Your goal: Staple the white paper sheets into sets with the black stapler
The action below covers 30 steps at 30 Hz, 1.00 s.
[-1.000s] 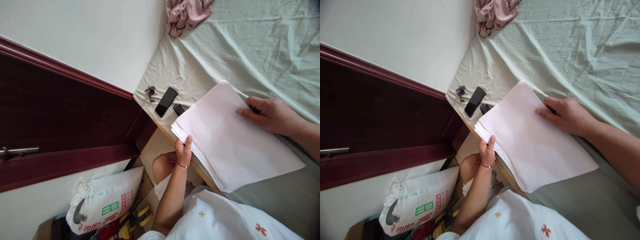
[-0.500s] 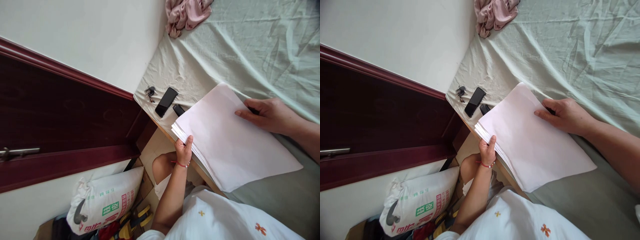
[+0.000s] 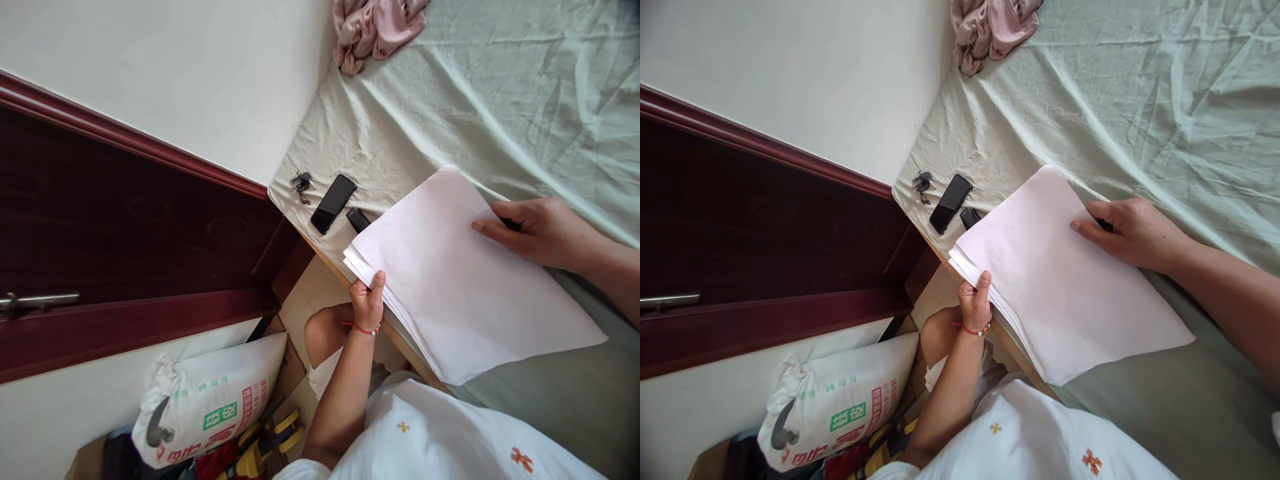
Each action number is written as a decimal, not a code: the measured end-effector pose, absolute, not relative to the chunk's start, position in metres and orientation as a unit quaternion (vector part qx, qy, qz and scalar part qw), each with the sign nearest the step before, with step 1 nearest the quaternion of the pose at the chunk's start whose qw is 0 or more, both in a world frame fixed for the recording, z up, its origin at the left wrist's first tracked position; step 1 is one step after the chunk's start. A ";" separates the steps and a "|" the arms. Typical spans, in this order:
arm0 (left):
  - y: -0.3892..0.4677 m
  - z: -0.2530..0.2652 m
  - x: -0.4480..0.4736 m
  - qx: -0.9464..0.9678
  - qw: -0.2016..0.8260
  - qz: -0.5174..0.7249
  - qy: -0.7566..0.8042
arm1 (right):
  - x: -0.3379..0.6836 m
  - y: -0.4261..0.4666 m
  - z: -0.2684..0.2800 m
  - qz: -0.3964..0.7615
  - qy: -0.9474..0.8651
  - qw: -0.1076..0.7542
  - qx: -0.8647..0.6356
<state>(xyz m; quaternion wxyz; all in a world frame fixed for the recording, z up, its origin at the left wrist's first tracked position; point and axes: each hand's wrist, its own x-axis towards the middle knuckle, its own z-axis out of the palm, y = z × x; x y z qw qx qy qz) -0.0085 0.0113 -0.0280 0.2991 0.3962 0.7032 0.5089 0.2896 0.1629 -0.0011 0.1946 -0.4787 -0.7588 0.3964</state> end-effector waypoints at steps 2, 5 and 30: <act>0.011 -0.028 -0.009 0.395 0.293 0.511 0.705 | 0.290 0.164 -0.002 0.395 -0.765 0.191 -0.471; 0.012 -0.027 -0.009 0.397 0.285 0.507 0.710 | 0.290 0.164 -0.003 0.390 -0.771 0.191 -0.466; 0.025 -0.015 -0.001 0.215 0.322 0.635 0.669 | 0.292 0.172 -0.021 0.455 -0.733 0.252 -0.439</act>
